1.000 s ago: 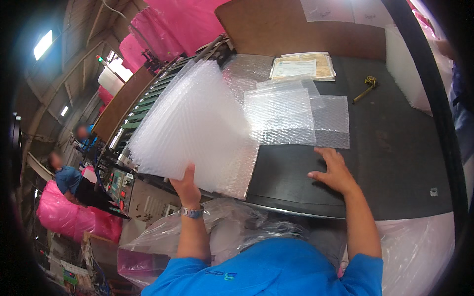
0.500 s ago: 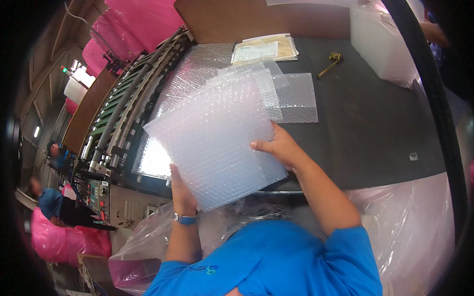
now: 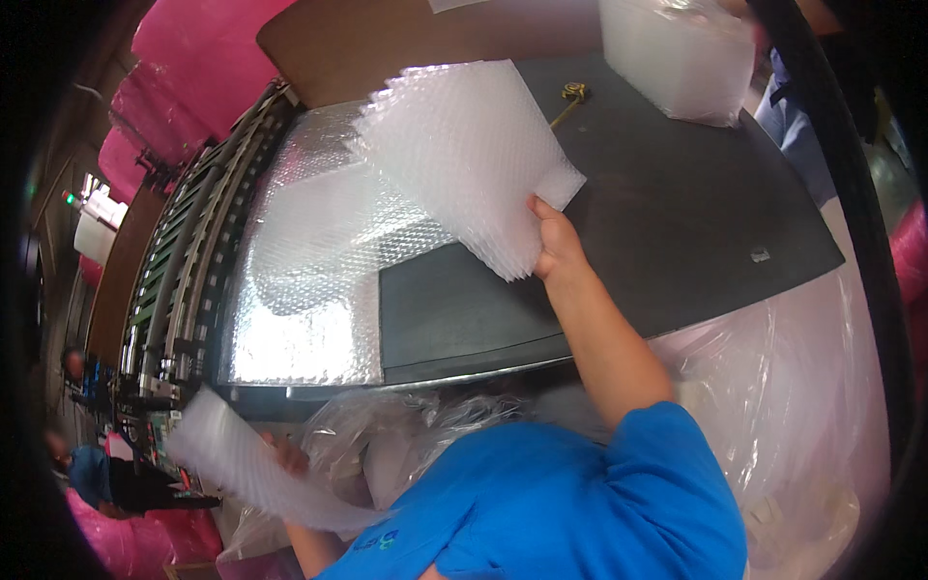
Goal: The person stacks sheets of bubble wrap on a table. They pick up sheets from a pile, align them, and place them into a neat stack. Another person is visible in the background handling similar materials.
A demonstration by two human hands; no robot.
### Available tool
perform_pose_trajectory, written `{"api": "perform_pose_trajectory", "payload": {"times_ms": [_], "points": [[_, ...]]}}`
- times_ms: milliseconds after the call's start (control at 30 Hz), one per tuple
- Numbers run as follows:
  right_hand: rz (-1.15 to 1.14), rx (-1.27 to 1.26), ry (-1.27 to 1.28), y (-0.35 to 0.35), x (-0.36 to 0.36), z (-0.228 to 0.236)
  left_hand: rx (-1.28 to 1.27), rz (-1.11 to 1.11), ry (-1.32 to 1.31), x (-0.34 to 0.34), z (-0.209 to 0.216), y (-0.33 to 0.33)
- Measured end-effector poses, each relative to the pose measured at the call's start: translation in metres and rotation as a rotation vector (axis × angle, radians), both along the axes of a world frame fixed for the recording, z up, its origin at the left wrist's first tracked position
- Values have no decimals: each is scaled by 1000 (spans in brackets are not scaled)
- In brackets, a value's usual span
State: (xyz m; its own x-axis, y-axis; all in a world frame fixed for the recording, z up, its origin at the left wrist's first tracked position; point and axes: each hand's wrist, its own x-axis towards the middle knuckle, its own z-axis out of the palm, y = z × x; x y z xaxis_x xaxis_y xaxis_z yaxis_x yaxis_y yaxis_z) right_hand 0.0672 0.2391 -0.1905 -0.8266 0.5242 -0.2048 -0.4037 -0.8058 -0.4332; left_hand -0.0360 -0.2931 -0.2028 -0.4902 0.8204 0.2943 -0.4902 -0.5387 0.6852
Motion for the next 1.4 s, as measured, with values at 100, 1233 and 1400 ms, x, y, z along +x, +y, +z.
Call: {"api": "perform_pose_trajectory", "payload": {"times_ms": [100,1233,1400], "points": [[-55,-60,-11,-1,-6,0,194,-35,-765,25,-152,-110],[-861,416,-250,124,142,14,-829,758,-668,126,-64,84],[-885,385,-533,219,284,-66,-825,873,-764,130,-58,79]]}}
